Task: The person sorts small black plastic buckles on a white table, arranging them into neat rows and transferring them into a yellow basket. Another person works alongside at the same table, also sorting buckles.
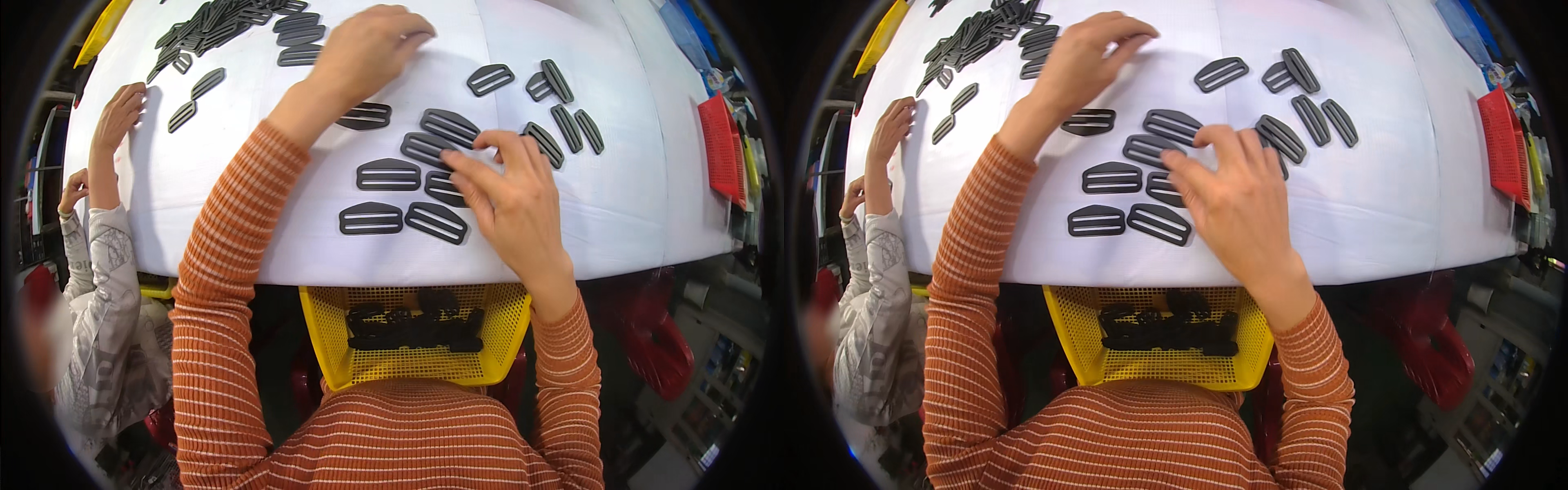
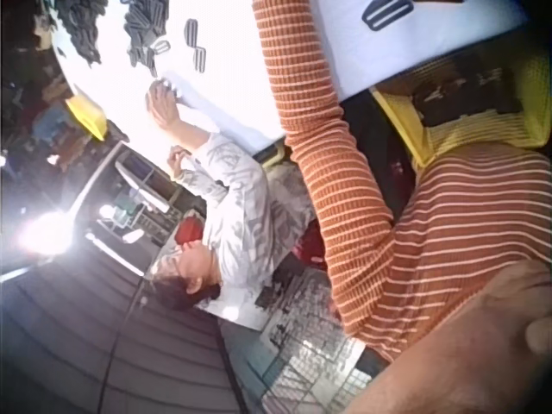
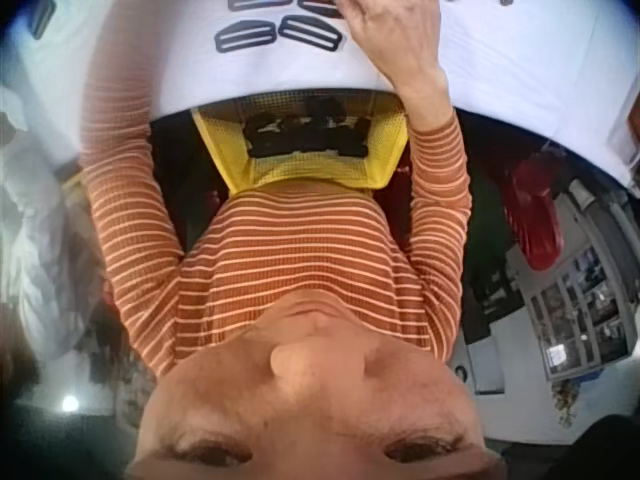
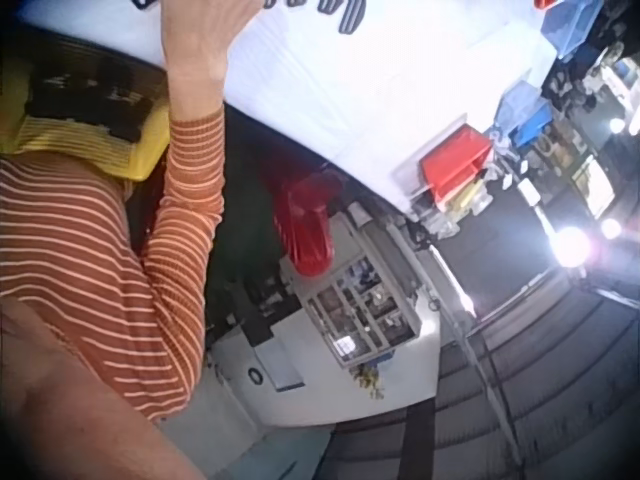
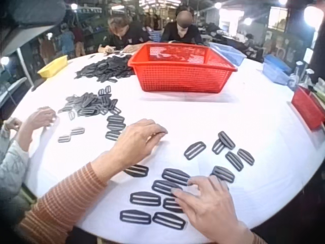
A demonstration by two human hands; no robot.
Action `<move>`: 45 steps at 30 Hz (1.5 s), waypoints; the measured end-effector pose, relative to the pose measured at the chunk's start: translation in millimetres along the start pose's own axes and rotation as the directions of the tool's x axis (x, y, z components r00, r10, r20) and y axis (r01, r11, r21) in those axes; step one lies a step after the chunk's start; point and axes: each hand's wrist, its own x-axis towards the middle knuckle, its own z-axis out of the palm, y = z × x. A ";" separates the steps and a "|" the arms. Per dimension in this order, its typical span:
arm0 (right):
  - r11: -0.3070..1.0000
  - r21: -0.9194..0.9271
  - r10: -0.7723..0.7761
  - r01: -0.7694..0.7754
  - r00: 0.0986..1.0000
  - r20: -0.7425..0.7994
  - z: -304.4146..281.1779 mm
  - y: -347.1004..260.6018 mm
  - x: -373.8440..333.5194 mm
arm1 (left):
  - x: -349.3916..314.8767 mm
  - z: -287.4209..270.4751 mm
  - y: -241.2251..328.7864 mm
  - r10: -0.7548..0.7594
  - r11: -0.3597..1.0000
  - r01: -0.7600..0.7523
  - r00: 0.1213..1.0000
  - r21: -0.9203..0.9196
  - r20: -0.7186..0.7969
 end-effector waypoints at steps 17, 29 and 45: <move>0.991 -0.123 -0.061 0.059 0.998 -0.008 32.4 97.5 83.1 | -93.0 -46.8 27.0 -0.291 0.955 0.294 0.954 -0.040 0.072; 0.983 0.042 0.181 -0.178 0.978 -0.101 -2.2 49.6 45.5 | -91.1 -42.9 20.2 -0.354 0.935 0.354 0.935 -0.005 0.005; 0.975 0.083 0.212 -0.208 0.977 -0.034 -19.2 -17.5 -36.6 | -104.0 -57.6 41.7 -0.518 0.850 0.516 0.855 -0.104 0.005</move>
